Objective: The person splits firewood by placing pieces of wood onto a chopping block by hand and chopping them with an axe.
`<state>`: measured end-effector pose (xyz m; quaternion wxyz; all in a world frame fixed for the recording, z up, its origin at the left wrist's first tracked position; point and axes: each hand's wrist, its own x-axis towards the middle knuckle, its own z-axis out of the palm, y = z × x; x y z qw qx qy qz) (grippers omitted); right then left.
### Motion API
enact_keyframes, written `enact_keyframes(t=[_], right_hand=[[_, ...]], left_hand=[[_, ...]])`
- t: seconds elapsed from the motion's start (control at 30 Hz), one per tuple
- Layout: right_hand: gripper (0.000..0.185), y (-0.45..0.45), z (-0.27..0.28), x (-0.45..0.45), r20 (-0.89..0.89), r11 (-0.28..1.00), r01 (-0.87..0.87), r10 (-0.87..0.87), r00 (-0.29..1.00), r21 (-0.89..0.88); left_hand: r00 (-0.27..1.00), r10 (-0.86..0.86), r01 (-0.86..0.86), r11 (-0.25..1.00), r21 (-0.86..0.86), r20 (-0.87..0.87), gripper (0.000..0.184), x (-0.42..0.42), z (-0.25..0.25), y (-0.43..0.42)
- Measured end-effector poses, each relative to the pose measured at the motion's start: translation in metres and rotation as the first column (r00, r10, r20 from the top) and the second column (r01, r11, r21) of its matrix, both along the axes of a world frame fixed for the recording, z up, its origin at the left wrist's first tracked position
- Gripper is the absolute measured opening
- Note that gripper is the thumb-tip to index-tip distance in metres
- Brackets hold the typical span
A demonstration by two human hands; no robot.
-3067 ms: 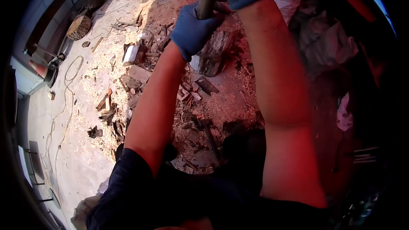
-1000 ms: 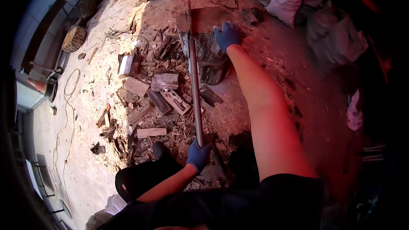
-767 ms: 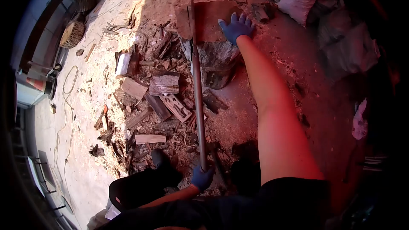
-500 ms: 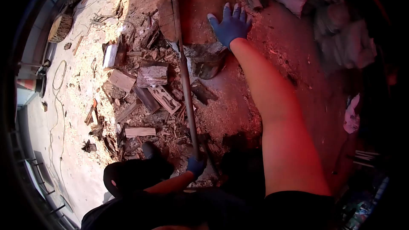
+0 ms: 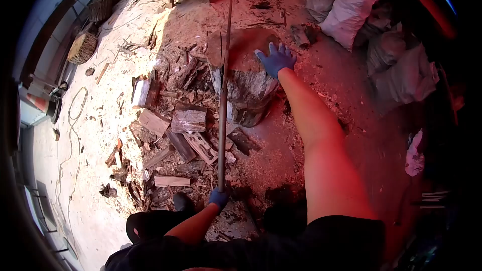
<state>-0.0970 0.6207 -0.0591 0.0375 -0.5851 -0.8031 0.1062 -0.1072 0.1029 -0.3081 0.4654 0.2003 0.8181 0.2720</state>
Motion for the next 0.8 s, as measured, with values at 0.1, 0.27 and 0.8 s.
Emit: enact_keyframes(t=[0.1, 0.27, 0.8], right_hand=[[0.092, -0.002, -0.003, 0.008, -0.013, 0.999, 0.018, -0.017, 1.0, 0.03], [0.092, -0.009, -0.001, 0.009, -0.032, 0.996, 0.018, -0.015, 0.999, 0.091], [0.04, -0.356, 0.04, 0.049, -0.397, 0.27, -0.496, -0.902, 0.171, -0.825]], left_hand=[[0.982, 0.094, -0.126, 0.973, 0.195, 0.163, 0.023, 0.008, -0.014, -0.001], [0.762, 0.14, -0.194, 0.981, 0.017, 0.632, 0.035, 0.021, 0.137, -0.03], [0.819, -0.064, -0.211, 0.89, 0.403, 0.571, 0.019, 0.061, 0.275, -0.038]])
